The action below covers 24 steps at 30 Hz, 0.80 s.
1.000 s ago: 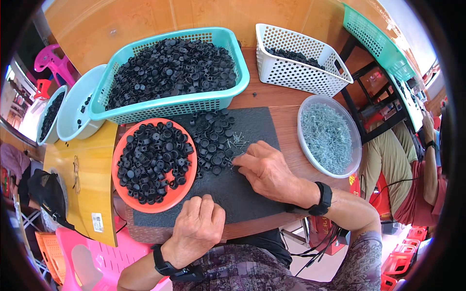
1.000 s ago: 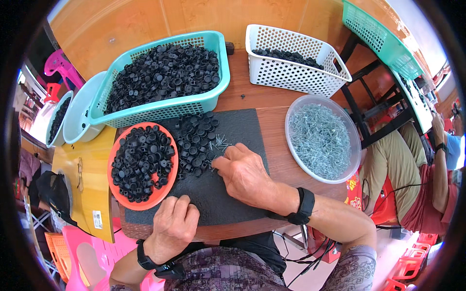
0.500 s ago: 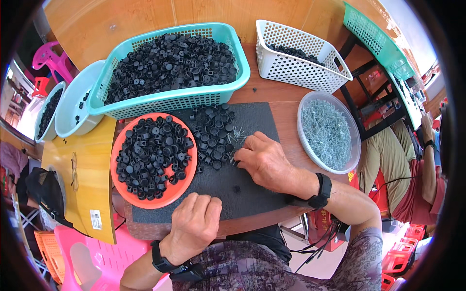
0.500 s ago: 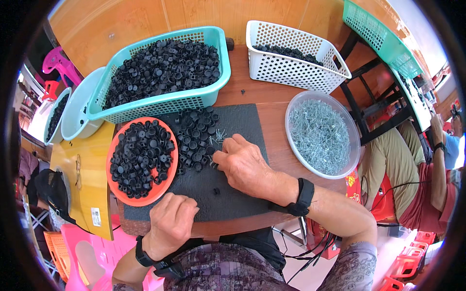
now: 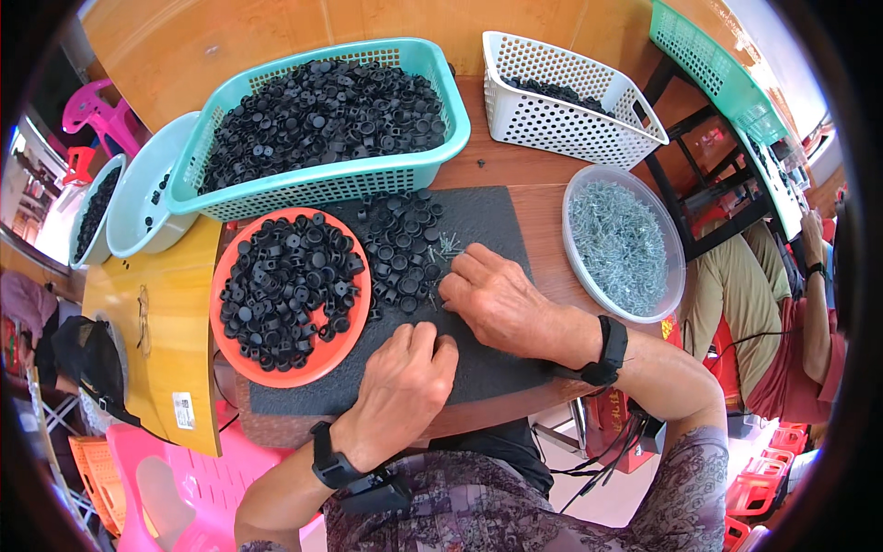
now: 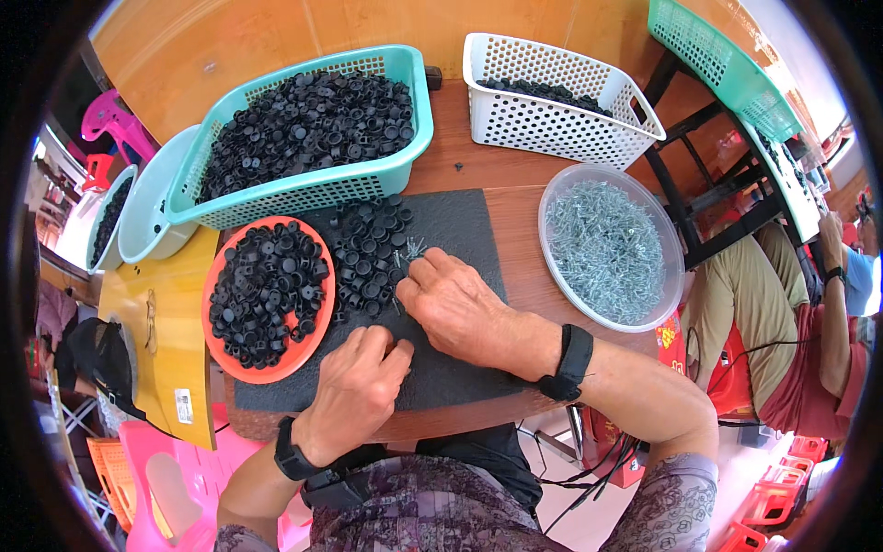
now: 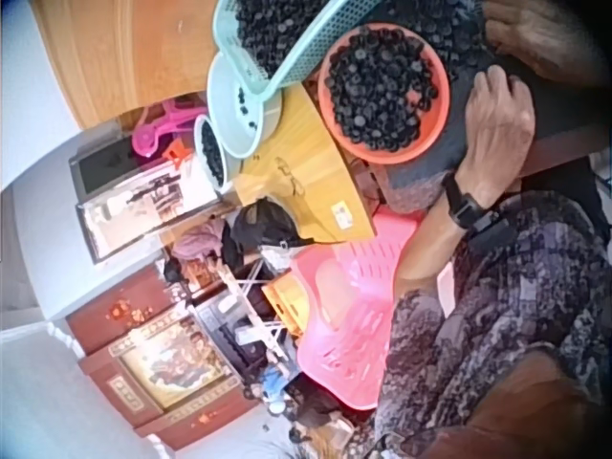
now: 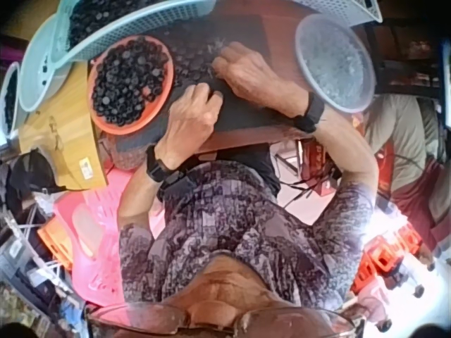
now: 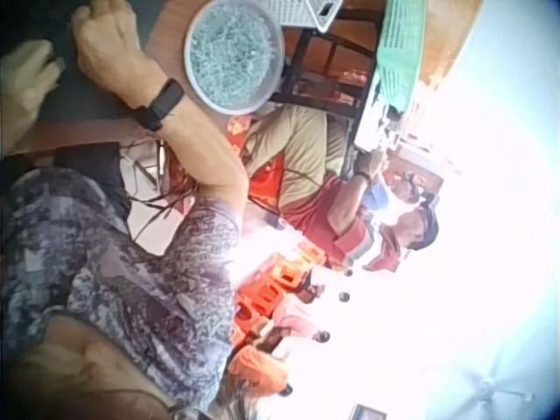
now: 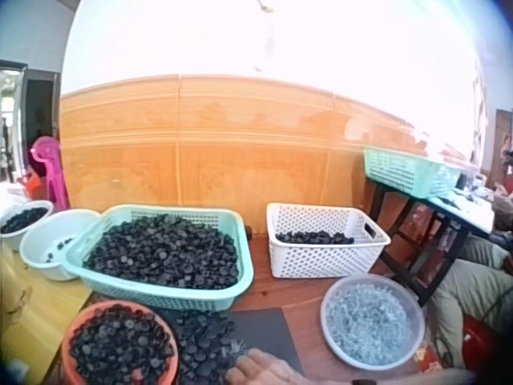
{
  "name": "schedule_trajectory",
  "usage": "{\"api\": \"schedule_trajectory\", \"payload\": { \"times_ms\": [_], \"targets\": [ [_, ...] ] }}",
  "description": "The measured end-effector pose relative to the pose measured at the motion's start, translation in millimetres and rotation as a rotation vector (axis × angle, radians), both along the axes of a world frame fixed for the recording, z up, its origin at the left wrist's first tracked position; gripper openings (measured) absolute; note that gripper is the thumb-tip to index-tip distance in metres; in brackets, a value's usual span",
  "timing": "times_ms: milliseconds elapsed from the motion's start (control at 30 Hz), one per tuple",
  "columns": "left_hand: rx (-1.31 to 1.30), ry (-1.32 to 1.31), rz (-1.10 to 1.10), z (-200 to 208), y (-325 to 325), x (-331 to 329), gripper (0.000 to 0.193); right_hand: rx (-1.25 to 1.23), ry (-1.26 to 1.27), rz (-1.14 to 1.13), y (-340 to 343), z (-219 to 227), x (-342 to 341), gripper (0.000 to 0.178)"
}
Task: The person picks up a black plastic component and a metal screw, inserts the screw into the component, and places the assembled unit into a white basket, repeating the process throughout the video.
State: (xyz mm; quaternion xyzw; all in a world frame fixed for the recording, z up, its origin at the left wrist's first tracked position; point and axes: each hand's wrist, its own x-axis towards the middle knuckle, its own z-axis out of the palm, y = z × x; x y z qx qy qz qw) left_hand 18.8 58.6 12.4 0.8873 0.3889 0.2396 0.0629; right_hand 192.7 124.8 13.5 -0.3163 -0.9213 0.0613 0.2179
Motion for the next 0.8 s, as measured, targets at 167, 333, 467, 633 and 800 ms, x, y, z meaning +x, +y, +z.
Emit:
{"api": "schedule_trajectory", "payload": {
  "times_ms": [167, 333, 467, 633, 800],
  "targets": [
    [-0.053, 0.064, 0.000, 0, 4, 0, 0.021, -0.004, -0.032, 0.001, 0, 0, 1, 0.012],
    [-0.028, 0.057, -0.011, 2, -5, -3, 0.021, 0.048, -0.046, 0.006, -4, 0, 5, 0.012],
    [0.049, 0.170, -0.040, 7, -12, -4, 0.022, 0.067, -0.056, 0.018, -5, 0, 3, 0.013],
    [0.052, 0.210, -0.026, 9, -15, -9, 0.023, -0.026, 0.078, -0.050, -14, -4, 10, 0.011],
    [0.023, 0.368, -0.043, 19, -16, -10, 0.024, -0.264, 0.284, -0.118, -31, 2, 12, 0.012]
  ]
}}
